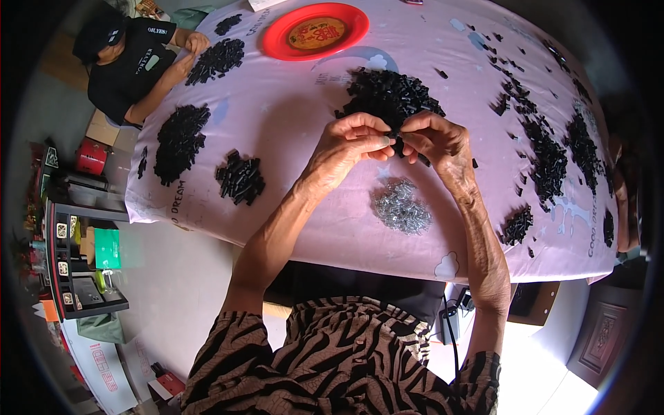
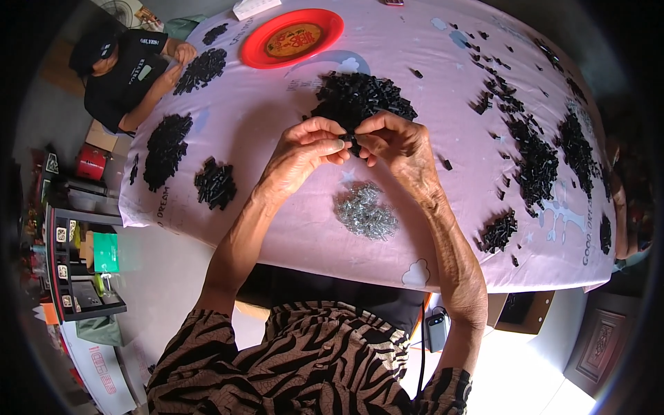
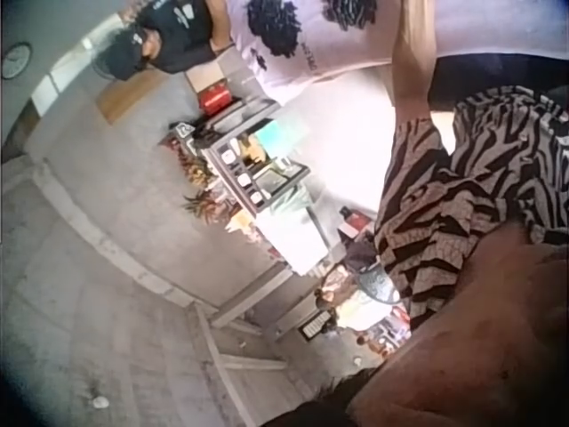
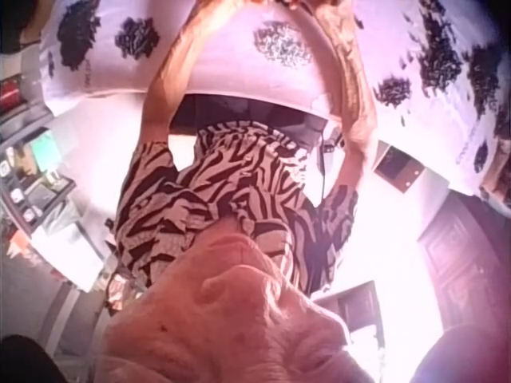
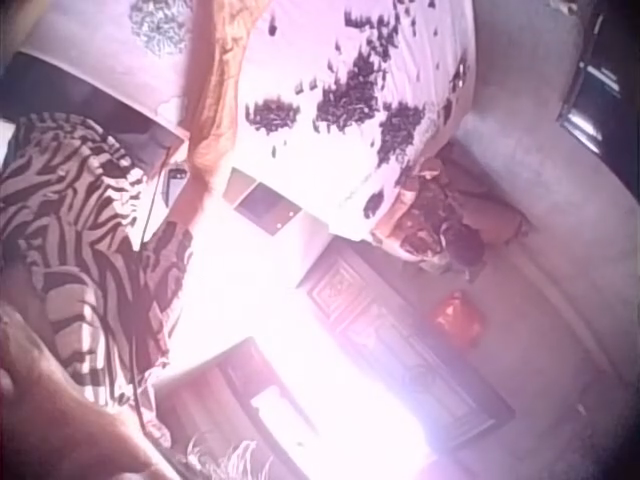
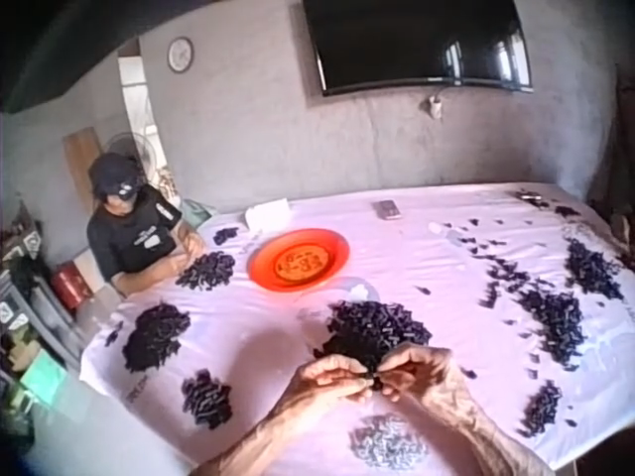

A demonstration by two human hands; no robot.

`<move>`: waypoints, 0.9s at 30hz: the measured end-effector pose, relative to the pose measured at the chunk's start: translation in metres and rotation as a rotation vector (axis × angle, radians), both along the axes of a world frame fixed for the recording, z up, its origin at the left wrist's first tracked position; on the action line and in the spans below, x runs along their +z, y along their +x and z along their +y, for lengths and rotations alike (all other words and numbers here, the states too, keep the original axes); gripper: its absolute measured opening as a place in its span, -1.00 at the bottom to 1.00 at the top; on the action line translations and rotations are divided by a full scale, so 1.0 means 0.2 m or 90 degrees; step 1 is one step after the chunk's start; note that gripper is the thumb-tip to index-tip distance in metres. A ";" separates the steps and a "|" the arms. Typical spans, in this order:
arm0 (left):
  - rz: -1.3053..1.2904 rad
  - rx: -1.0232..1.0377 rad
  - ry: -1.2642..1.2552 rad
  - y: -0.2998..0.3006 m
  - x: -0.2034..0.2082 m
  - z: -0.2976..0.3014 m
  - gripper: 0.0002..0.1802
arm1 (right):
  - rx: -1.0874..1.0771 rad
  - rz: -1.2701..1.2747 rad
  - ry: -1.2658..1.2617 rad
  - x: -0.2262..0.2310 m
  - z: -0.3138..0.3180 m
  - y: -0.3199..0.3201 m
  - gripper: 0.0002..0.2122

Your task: Assembling decorative hair clips by attaching small silver pieces to black metal clips at a table.

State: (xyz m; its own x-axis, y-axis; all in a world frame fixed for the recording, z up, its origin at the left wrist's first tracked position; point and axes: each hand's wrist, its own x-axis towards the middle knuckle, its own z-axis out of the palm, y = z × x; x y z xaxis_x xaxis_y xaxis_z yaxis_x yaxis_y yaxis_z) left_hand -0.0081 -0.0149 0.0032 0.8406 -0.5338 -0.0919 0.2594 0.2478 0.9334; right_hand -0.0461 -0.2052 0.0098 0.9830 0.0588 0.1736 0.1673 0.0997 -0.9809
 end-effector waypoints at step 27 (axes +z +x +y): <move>0.082 -0.077 -0.110 0.02 -0.04 0.01 -0.81 | -0.089 0.027 0.133 0.03 -0.15 0.05 -0.87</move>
